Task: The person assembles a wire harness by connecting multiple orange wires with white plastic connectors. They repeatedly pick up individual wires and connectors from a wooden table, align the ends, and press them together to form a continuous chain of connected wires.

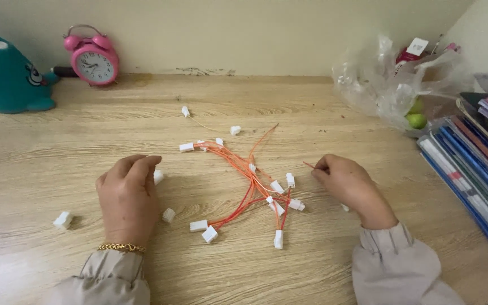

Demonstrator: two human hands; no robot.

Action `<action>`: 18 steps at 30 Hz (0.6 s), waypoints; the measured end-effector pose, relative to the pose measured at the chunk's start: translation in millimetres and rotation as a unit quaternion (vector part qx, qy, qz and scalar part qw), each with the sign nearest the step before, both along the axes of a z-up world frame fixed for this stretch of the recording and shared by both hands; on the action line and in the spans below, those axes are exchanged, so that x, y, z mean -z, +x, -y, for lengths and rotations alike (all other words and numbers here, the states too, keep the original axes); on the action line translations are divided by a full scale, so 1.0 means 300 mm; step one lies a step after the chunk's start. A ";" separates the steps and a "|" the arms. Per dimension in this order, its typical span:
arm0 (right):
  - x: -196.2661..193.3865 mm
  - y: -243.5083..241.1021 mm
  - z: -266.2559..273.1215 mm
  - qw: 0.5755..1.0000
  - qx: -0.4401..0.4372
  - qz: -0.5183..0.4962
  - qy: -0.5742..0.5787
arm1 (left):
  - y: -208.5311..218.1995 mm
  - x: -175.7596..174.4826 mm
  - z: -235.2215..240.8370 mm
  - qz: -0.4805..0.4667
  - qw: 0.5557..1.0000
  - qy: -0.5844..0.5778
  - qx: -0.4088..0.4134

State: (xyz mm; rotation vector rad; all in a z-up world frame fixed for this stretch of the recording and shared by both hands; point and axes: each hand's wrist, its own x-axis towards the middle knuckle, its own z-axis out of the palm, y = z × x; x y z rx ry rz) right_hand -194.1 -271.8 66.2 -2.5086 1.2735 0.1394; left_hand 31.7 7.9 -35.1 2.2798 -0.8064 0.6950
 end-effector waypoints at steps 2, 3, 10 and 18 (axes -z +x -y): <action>-0.029 0.002 -0.014 0.998 0.019 0.067 -0.010 | 0.013 -0.004 0.012 0.022 0.992 -0.106 0.071; -0.044 -0.012 -0.018 0.997 0.014 0.070 -0.012 | -0.015 -0.020 0.033 0.025 0.992 -0.108 0.066; -0.141 0.066 -0.200 0.937 -0.088 0.334 -0.046 | -0.060 -0.099 0.067 -0.484 0.692 -0.480 0.239; -0.205 0.210 -0.415 0.874 -0.206 0.434 0.070 | -0.085 -0.147 0.047 -0.589 0.512 -0.554 0.288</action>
